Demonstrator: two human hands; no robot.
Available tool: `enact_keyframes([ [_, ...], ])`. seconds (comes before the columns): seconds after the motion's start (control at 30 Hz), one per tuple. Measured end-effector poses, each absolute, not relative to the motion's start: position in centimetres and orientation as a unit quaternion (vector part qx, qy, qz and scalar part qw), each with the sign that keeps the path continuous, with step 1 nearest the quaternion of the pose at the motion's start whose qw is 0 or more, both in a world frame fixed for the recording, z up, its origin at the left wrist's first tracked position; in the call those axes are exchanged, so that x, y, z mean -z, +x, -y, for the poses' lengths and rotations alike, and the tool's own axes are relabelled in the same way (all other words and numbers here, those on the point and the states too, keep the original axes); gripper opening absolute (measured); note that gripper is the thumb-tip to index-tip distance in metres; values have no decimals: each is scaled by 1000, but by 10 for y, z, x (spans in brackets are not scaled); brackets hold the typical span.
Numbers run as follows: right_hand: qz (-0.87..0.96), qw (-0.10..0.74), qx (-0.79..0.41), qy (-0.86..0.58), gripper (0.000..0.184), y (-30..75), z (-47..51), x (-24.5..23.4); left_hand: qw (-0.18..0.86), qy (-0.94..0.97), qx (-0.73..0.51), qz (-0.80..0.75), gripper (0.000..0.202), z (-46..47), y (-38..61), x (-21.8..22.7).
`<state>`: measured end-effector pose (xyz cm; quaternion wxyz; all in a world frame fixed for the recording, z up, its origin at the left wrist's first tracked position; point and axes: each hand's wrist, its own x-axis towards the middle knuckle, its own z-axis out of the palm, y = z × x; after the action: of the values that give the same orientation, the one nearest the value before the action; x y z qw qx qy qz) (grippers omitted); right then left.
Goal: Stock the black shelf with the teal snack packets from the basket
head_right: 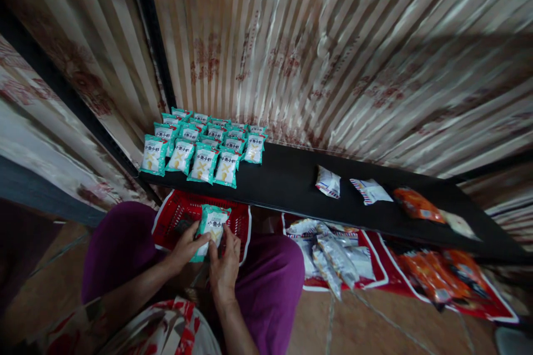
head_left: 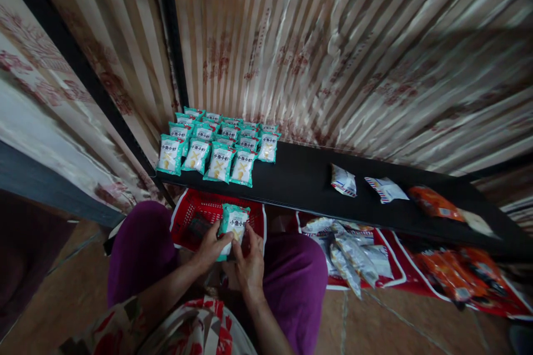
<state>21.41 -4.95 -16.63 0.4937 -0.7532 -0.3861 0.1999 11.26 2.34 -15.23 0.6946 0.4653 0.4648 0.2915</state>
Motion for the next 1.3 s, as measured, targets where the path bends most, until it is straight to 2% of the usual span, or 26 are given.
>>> enact_keyframes([
  [0.17, 332, 510, -221, -762, 67, 225, 47, 163, 749, 392, -302, -440, 56, -26, 117, 150],
  [0.27, 300, 534, -316, -725, 69, 233, 46, 153, 769, 362, -312, -425, 57, -27, 121, 146],
  [0.43, 285, 537, -503, -614, 58, 254, 49, 126, 798, 300, -329, -408, 59, -28, 135, 133],
  [0.7, 278, 535, -568, -560, 46, 282, 51, 113, 808, 318, -314, -385, 57, -32, 157, 124],
  [0.83, 247, 568, -528, -581, 47, 289, 45, 117, 764, 396, -322, -396, 57, -37, 171, 132],
  [1.03, 233, 583, -485, -609, 49, 304, 39, 122, 613, 537, -337, -472, 47, -38, 187, 149],
  [1.13, 248, 583, -466, -617, 49, 313, 36, 125, 539, 598, -333, -490, 38, -37, 192, 141],
  [1.3, 274, 572, -427, -644, 47, 329, 27, 129, 477, 634, -340, -504, 32, -40, 205, 122],
])
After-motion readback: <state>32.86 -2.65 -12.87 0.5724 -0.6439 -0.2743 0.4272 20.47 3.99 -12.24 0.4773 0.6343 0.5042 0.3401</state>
